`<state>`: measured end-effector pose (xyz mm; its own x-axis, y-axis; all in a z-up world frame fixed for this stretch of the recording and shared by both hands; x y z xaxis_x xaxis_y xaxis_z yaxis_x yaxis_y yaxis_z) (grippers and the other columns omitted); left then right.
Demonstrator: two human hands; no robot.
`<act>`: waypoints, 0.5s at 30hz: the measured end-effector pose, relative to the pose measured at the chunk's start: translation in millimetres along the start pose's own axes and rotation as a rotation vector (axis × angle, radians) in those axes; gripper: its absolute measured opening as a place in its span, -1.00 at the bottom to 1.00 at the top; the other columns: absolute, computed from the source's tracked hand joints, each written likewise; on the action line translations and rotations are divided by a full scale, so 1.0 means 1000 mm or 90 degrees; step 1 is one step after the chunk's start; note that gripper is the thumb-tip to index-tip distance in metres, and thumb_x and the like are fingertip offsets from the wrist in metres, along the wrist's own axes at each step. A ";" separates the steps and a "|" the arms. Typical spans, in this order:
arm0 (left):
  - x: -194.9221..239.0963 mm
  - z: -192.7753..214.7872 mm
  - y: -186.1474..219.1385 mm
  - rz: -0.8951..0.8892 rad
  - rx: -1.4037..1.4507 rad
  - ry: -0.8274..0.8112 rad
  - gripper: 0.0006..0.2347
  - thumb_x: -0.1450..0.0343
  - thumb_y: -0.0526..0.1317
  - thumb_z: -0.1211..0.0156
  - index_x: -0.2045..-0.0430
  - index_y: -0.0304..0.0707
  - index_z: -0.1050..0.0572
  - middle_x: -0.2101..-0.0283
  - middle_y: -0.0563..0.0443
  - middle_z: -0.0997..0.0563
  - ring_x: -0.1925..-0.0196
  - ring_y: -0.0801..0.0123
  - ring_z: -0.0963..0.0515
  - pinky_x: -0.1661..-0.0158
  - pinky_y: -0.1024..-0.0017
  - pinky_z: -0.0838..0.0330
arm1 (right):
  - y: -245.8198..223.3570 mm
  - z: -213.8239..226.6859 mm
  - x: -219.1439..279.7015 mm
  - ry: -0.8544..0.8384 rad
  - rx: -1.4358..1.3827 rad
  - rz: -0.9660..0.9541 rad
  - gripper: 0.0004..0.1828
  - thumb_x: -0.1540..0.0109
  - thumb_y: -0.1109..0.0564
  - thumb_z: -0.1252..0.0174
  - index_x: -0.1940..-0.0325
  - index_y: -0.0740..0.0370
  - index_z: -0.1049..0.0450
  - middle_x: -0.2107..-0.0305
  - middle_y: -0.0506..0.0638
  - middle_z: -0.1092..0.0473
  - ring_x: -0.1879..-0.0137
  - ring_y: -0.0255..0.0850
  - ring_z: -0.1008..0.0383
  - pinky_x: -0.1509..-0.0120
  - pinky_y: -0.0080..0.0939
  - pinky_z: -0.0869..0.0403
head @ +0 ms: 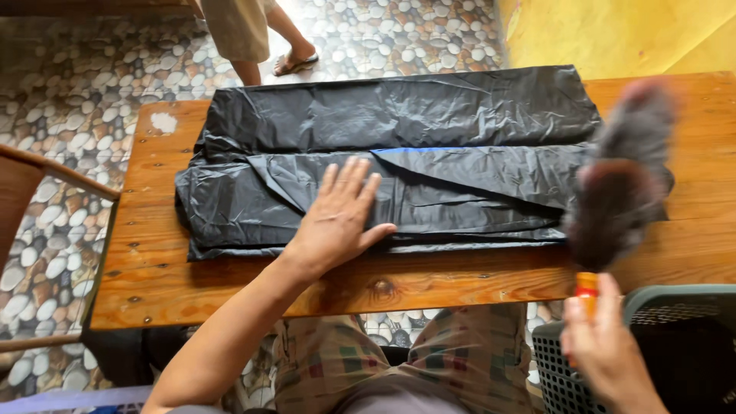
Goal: The person folds a large black plastic sheet on a wooden table, using a feather duster to smooth the surface. They fold the sheet multiple times into a compact rectangular shape, pressing down to secure the folds.
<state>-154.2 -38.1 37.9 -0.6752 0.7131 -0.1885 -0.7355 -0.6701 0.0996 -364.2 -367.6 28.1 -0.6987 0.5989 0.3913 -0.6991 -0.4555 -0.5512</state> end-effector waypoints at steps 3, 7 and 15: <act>0.039 0.001 -0.027 0.099 -0.043 0.021 -0.25 -0.47 0.32 0.11 -0.34 -0.43 -0.21 -0.46 -0.44 -0.14 -0.54 -0.11 -0.02 -0.45 -0.05 0.22 | -0.017 -0.040 0.019 -0.183 0.235 -0.025 -0.15 -0.29 -0.26 0.28 -0.68 -0.32 0.28 -0.06 0.40 -0.50 -0.26 0.21 -0.50 -0.34 -0.03 -0.32; 0.089 0.019 -0.048 0.169 -0.063 0.095 -0.26 -0.45 0.30 0.03 -0.31 -0.45 -0.28 -0.44 -0.42 -0.21 -0.53 -0.09 -0.09 -0.45 -0.05 0.17 | -0.073 -0.068 0.033 -0.301 0.188 0.262 -0.16 -0.27 -0.20 0.10 -0.64 -0.38 0.14 -0.22 -0.20 -0.40 -0.11 -0.17 -0.52 -0.23 -0.29 -0.37; 0.147 0.017 -0.080 0.286 -0.077 0.160 -0.26 -0.49 0.29 0.17 -0.35 -0.46 -0.23 -0.48 -0.43 -0.13 -0.57 -0.03 -0.02 -0.47 -0.10 0.22 | -0.142 -0.124 0.058 -0.284 0.289 0.234 -0.17 -0.30 -0.29 0.29 -0.66 -0.34 0.28 -0.04 0.27 -0.50 -0.12 0.23 -0.54 -0.21 0.16 -0.39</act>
<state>-195.6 123.6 18.7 -0.8775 0.2886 -0.3830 -0.3549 -0.9279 0.1139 -286.6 -186.1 37.7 -0.8274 0.0741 0.5567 -0.3344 -0.8614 -0.3824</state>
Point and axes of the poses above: each hand's wrist, its own x-axis away from the middle knuckle, its own z-axis out of the back of the hand, y = z × x, the point moved 7 cm from there along -x, towards the middle knuckle
